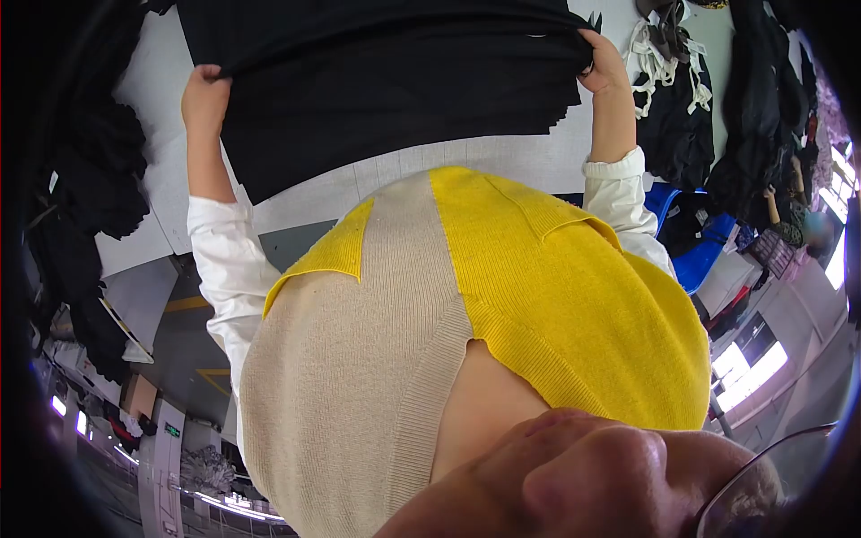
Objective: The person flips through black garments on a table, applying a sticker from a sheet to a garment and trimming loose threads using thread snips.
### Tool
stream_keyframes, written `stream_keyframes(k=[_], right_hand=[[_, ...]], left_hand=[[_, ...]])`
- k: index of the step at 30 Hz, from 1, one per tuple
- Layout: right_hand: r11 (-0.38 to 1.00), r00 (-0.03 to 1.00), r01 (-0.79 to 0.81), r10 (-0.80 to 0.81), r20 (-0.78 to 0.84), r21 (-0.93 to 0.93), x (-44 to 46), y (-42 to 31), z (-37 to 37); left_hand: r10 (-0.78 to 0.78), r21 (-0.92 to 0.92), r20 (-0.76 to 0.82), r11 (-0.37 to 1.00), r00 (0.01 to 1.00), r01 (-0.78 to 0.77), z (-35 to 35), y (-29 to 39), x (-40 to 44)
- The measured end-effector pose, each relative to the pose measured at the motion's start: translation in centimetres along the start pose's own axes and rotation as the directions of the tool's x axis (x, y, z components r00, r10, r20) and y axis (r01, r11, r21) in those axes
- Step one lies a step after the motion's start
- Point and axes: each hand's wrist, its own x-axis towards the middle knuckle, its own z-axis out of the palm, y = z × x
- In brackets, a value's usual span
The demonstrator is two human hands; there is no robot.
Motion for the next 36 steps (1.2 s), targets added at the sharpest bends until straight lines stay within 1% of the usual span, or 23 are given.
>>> stream_keyframes(k=[1, 3, 4, 5, 6, 7, 8, 10, 12, 13, 15, 16, 18, 19, 23, 24, 25, 26, 28, 29, 33, 34, 36], right_hand=[[1.000, 1.000, -0.011, 0.011, -0.020, 0.006, 0.1, -0.1, 0.4], [1.000, 0.999, -0.024, 0.024, -0.049, 0.005, 0.1, -0.2, 1.0], [0.999, 0.998, -0.032, 0.033, -0.053, 0.012, 0.1, -0.4, 1.2], [1.000, 0.998, -0.022, 0.022, -0.057, -0.001, 0.0, -0.3, 1.3], [1.000, 0.998, -0.009, 0.008, -0.063, -0.017, -0.1, -0.3, 1.5], [0.999, 0.998, 0.003, -0.005, -0.067, -0.038, -0.3, -0.3, 1.8], [0.998, 0.997, 0.013, -0.018, -0.069, -0.060, -0.5, -0.3, 2.0], [0.995, 0.997, 0.034, -0.040, -0.069, -0.096, -1.0, -0.3, 2.4], [0.995, 0.998, 0.041, -0.046, -0.053, -0.093, -0.8, -0.5, 2.5], [0.997, 0.999, 0.039, -0.041, -0.035, -0.072, -0.8, -0.4, 2.5], [1.000, 1.000, 0.025, -0.024, 0.019, -0.015, 0.1, -0.5, 2.1], [0.999, 0.998, -0.001, -0.002, 0.068, 0.042, 0.8, -0.3, 1.7], [0.986, 0.985, -0.063, 0.038, 0.166, 0.152, 1.9, -0.1, 0.9], [0.986, 0.985, -0.061, 0.035, 0.169, 0.152, 2.4, -0.2, 0.7], [0.960, 0.963, -0.164, 0.107, 0.248, 0.225, 3.0, 0.2, 0.0], [0.958, 0.963, -0.167, 0.107, 0.246, 0.235, 3.2, 0.1, -0.1], [0.961, 0.963, -0.167, 0.111, 0.244, 0.220, 3.2, 0.0, -0.2], [0.964, 0.964, -0.168, 0.117, 0.238, 0.207, 3.2, 0.0, -0.4], [0.970, 0.965, -0.178, 0.138, 0.225, 0.168, 3.0, -0.1, -0.6], [0.968, 0.965, -0.186, 0.147, 0.219, 0.171, 2.9, -0.1, -0.5], [0.973, 0.965, -0.222, 0.211, 0.153, 0.062, 2.8, -0.4, 0.9], [0.973, 0.965, -0.224, 0.213, 0.151, 0.062, 2.9, -0.4, 0.9], [0.978, 0.974, -0.202, 0.194, 0.118, 0.056, 3.0, -0.2, 0.6]], left_hand=[[0.001, 0.002, 0.003, 1.000, 1.000, -0.001, 0.2, -1.0, -0.1], [-0.031, -0.152, 0.330, 0.985, 0.944, 0.086, 0.5, -2.6, -0.3], [0.051, 0.183, 0.084, 0.981, 0.995, -0.066, 0.4, -0.7, -2.5], [0.213, 0.519, -0.124, 0.846, 0.969, -0.120, 0.9, 2.4, -5.3], [0.213, 0.518, -0.123, 0.847, 0.969, -0.121, 1.5, 4.8, -6.5], [0.506, 0.460, -0.179, 0.801, 0.844, -0.383, 2.1, 7.1, -7.7], [0.735, 0.417, -0.251, 0.669, 0.630, -0.615, 2.9, 9.2, -9.0], [0.859, 0.147, -0.280, 0.479, 0.428, -0.865, 5.9, 13.5, -10.8], [0.917, -0.150, -0.147, 0.350, 0.371, -0.925, 9.3, 17.1, -12.4], [0.905, -0.233, -0.200, 0.327, 0.375, -0.916, 11.2, 18.8, -13.1], [0.876, -0.446, -0.124, 0.371, 0.467, -0.814, 15.6, 21.2, -13.0], [0.876, -0.442, -0.131, 0.368, 0.465, -0.818, 17.3, 22.3, -12.8], [0.814, -0.239, -0.299, 0.441, 0.498, -0.865, 19.2, 24.0, -12.3], [0.814, -0.236, -0.302, 0.441, 0.497, -0.866, 19.5, 24.3, -12.0], [0.834, -0.391, -0.129, 0.454, 0.536, -0.800, 19.5, 24.7, -10.5], [0.839, -0.388, -0.121, 0.452, 0.531, -0.803, 19.2, 24.7, -10.0], [0.806, -0.531, 0.032, 0.515, 0.591, -0.673, 18.4, 24.6, -9.4], [0.764, -0.638, 0.198, 0.576, 0.614, -0.511, 17.7, 24.4, -8.7], [0.648, -0.723, 0.523, 0.681, 0.554, -0.114, 16.7, 24.0, -7.9], [0.644, -0.719, 0.533, 0.686, 0.549, -0.107, 16.8, 23.8, -7.6], [0.598, -0.797, 0.556, 0.581, 0.577, 0.166, 17.6, 23.6, -6.3], [0.597, -0.796, 0.558, 0.582, 0.576, 0.168, 17.6, 23.6, -6.3], [0.607, -0.784, 0.492, 0.620, 0.624, 0.015, 17.6, 23.6, -6.9]])
